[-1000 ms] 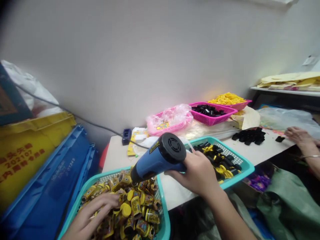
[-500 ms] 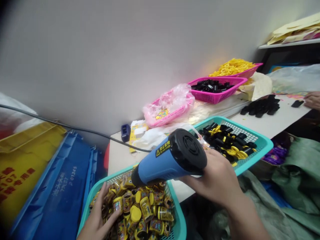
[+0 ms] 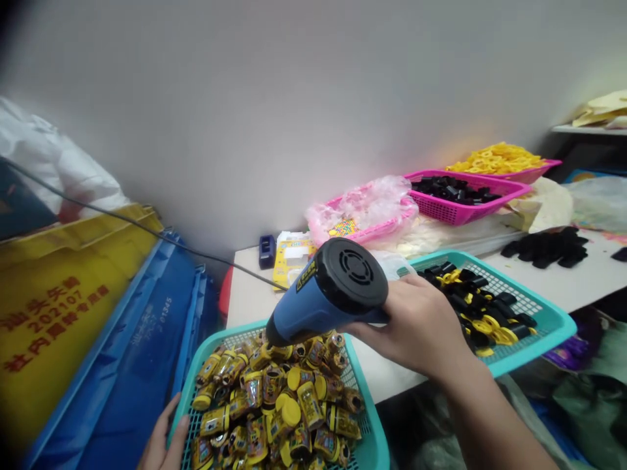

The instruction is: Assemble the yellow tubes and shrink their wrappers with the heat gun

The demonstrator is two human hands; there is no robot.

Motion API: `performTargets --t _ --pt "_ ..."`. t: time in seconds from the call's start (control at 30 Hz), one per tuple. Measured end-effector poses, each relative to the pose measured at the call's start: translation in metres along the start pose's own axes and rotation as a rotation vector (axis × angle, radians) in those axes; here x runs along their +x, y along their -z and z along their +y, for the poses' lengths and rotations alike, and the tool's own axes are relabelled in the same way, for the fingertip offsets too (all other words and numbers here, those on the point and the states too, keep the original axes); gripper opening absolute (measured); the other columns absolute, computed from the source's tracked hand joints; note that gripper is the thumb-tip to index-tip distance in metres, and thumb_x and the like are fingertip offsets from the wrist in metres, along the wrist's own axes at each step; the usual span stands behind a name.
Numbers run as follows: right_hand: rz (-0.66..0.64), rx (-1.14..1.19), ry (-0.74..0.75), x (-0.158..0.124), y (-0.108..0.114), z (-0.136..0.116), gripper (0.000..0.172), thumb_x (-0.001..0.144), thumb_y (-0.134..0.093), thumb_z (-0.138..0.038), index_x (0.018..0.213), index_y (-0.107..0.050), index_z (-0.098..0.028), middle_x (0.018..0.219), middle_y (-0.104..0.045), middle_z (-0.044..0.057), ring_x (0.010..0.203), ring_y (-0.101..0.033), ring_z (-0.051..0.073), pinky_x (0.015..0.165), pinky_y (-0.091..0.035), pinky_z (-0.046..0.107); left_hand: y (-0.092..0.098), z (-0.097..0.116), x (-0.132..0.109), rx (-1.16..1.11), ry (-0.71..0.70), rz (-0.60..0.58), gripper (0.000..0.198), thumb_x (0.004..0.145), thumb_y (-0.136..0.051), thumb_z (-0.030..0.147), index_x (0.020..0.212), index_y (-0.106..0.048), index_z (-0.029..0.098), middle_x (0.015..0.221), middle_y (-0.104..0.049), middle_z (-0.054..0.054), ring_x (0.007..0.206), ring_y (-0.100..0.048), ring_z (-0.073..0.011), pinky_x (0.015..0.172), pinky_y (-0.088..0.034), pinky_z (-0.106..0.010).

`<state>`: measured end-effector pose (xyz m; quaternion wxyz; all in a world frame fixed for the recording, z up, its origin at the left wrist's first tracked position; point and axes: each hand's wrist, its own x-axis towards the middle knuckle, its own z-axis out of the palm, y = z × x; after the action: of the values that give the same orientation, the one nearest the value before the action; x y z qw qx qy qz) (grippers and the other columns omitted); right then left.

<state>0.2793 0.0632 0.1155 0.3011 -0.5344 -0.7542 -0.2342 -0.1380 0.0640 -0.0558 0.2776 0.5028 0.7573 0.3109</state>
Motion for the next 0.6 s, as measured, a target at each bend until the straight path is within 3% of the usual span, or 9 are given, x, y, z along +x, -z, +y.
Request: performTargets --t 0.17,0.33,0.6 --pt "-0.02 -0.035 0.093 0.025 0.003 -0.005 0.042 0.087 -0.053 -0.056 0.064 -0.056 -0.022 0.058 -0.059 0.005 0.052 -0.052 0.02 0.056 -0.036 0.034 -0.002 0.003 -0.001 -0.079 0.016 -0.051 0.078 0.08 -0.033 0.067 0.136 -0.042 0.013 0.146 -0.043 -0.017 0.139 -0.035 -0.0298 0.116 -0.022 -0.046" --pt "-0.043 -0.072 0.212 0.056 0.0 -0.019 0.041 0.088 -0.051 -0.058 0.076 -0.059 -0.02 0.064 -0.062 0.006 0.062 -0.059 0.023 0.061 -0.037 0.034 -0.001 0.0 -0.003 -0.13 0.031 -0.064 0.078 0.079 -0.035 0.067 0.137 -0.04 0.015 0.148 -0.041 -0.016 0.139 -0.034 -0.0279 0.115 -0.024 -0.046" --pt "-0.109 -0.106 0.291 0.085 -0.005 -0.039 0.041 0.088 -0.05 -0.057 0.076 -0.058 -0.018 0.065 -0.064 0.005 0.058 -0.058 0.019 0.062 -0.034 0.032 0.0 0.007 -0.003 -0.238 0.066 -0.029 0.071 0.075 -0.044 0.063 0.13 -0.048 0.017 0.145 -0.047 -0.014 0.137 -0.038 -0.0296 0.116 -0.025 -0.046"
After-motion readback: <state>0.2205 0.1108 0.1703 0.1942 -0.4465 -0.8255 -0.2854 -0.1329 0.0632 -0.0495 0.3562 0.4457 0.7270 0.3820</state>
